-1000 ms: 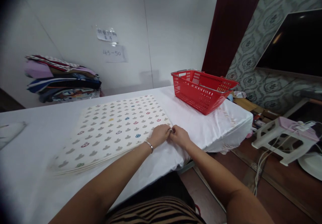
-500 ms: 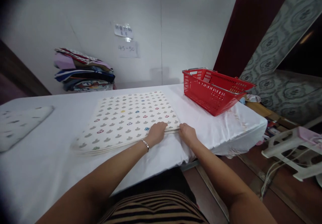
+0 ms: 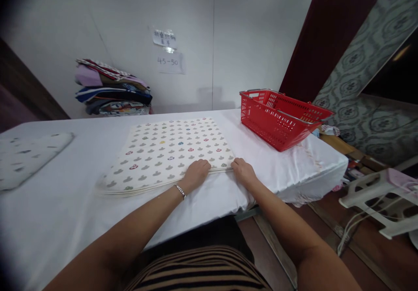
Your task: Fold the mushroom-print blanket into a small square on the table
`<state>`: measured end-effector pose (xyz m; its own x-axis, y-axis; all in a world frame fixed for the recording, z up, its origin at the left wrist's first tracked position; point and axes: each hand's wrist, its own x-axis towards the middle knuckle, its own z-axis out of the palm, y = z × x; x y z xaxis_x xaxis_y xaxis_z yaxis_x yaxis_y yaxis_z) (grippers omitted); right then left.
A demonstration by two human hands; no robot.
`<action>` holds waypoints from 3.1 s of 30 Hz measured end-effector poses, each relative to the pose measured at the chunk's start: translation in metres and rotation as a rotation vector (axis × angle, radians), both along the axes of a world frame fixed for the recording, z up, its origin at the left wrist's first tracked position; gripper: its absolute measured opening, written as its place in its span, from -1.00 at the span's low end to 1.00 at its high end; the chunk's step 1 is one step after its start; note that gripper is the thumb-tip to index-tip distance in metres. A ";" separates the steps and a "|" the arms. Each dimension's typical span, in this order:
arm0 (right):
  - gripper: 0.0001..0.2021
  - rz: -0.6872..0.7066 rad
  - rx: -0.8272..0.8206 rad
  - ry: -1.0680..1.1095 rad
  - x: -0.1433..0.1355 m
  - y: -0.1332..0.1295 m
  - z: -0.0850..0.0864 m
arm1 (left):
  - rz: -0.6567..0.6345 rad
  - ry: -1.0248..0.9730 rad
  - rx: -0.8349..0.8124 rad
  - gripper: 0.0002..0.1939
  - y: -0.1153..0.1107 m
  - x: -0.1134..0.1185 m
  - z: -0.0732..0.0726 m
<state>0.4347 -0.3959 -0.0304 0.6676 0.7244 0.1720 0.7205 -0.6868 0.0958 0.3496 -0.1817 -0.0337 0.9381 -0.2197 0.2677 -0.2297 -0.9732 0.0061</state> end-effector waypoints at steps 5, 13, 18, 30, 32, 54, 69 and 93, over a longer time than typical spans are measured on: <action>-0.83 0.004 -0.029 0.012 0.002 0.000 -0.002 | 0.042 0.058 -0.141 -0.88 0.000 -0.003 -0.002; -0.80 0.022 -0.061 0.046 0.003 0.000 0.005 | 0.036 0.048 -0.199 -0.85 0.009 -0.013 0.001; -0.77 -0.002 -0.016 0.052 0.001 -0.002 0.000 | 0.061 -0.004 -0.062 -0.82 0.008 -0.010 -0.005; -0.76 0.120 -0.048 0.120 0.006 -0.005 0.008 | 0.035 -0.005 -0.019 -0.80 0.009 -0.019 -0.008; -0.74 0.140 -0.040 0.131 0.006 -0.009 0.009 | 0.010 -0.011 -0.027 -0.78 0.010 -0.022 -0.008; -0.68 0.436 0.063 -0.045 0.049 -0.040 -0.012 | -0.021 0.041 -0.005 -0.79 -0.005 -0.025 -0.012; -0.60 0.397 0.133 -0.103 0.052 -0.050 -0.048 | 0.202 0.016 -0.065 -0.74 0.076 -0.105 -0.013; -0.69 0.447 0.191 0.260 -0.025 0.081 0.001 | 0.191 0.030 -0.207 -0.76 0.090 -0.102 0.002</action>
